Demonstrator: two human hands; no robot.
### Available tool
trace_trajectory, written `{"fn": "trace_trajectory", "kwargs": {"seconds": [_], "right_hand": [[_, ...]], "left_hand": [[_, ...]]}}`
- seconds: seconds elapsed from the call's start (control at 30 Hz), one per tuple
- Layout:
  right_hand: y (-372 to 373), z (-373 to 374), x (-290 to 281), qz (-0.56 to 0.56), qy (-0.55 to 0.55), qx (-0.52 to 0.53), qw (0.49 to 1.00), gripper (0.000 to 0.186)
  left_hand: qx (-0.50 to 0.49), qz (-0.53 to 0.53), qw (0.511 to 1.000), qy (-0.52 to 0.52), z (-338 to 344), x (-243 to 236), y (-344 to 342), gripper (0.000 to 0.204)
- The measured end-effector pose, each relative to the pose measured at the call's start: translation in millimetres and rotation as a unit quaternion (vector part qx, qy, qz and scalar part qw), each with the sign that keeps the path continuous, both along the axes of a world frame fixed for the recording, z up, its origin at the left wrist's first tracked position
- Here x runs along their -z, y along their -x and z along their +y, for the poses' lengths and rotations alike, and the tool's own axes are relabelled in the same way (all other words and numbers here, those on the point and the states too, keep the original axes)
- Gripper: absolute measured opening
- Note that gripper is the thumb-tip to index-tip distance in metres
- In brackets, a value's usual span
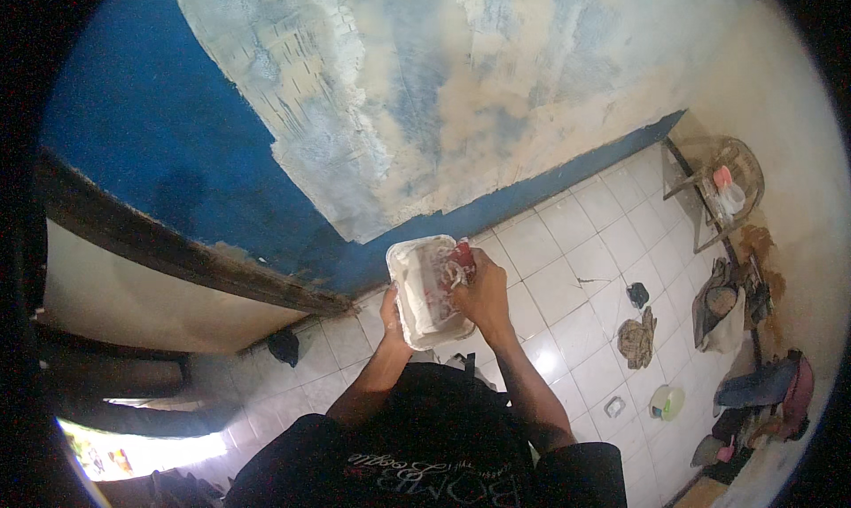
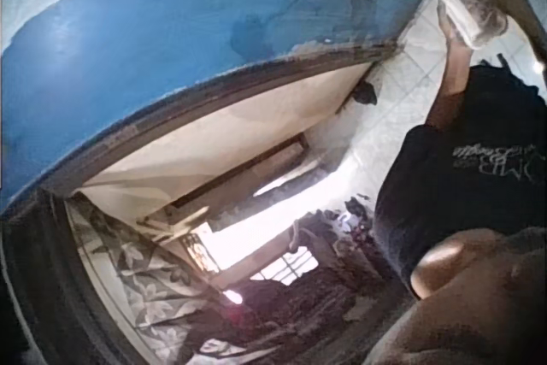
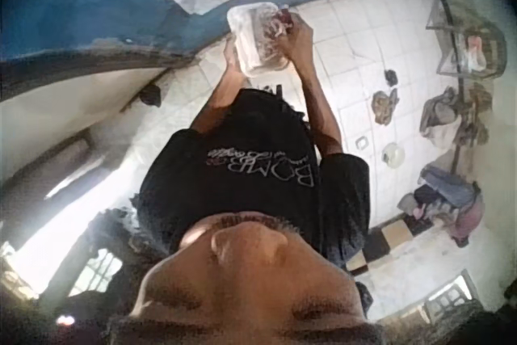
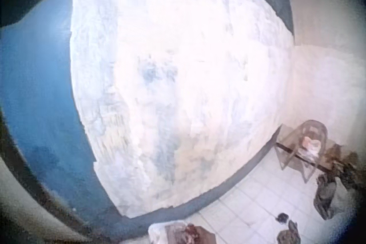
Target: The person patches a wall by applying white putty from a container onto a wall surface using a putty knife, spreading and smoothing the material over blue and tan painted sections.
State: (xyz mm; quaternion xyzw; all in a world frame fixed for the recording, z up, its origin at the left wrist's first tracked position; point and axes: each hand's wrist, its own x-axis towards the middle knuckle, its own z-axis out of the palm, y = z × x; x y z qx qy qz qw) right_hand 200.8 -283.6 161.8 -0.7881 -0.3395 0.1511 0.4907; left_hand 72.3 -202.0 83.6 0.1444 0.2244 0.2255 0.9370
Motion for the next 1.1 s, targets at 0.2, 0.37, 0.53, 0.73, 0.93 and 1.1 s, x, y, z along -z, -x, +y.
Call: {"fn": "trace_trajectory", "kwargs": {"seconds": [0.2,0.37,0.53,0.73,0.93,1.1], "right_hand": [[11,3,1,0.016,0.037,-0.074,0.996,0.034],[18,9,8,-0.027,0.009,-0.03,0.999,0.038],[28,22,9,-0.029,0.07,-0.102,0.992,0.038],[31,42,8,-0.083,0.033,-0.039,0.995,0.039],[52,72,-2,-0.044,0.016,-0.027,0.999,0.041],[55,102,-13,-0.117,0.122,0.044,0.985,0.037]], "left_hand": [[-0.018,-0.03,0.999,-0.001,1,17,9,0.071],[-0.078,0.01,0.997,0.019,5,32,25,0.069],[-0.079,-0.061,0.994,-0.052,14,34,30,0.07],[-0.096,-0.011,0.995,-0.023,36,31,41,0.075],[-0.071,-0.047,0.996,-0.038,73,36,55,0.075],[-0.031,-0.096,0.994,-0.031,120,34,73,0.074]]}}
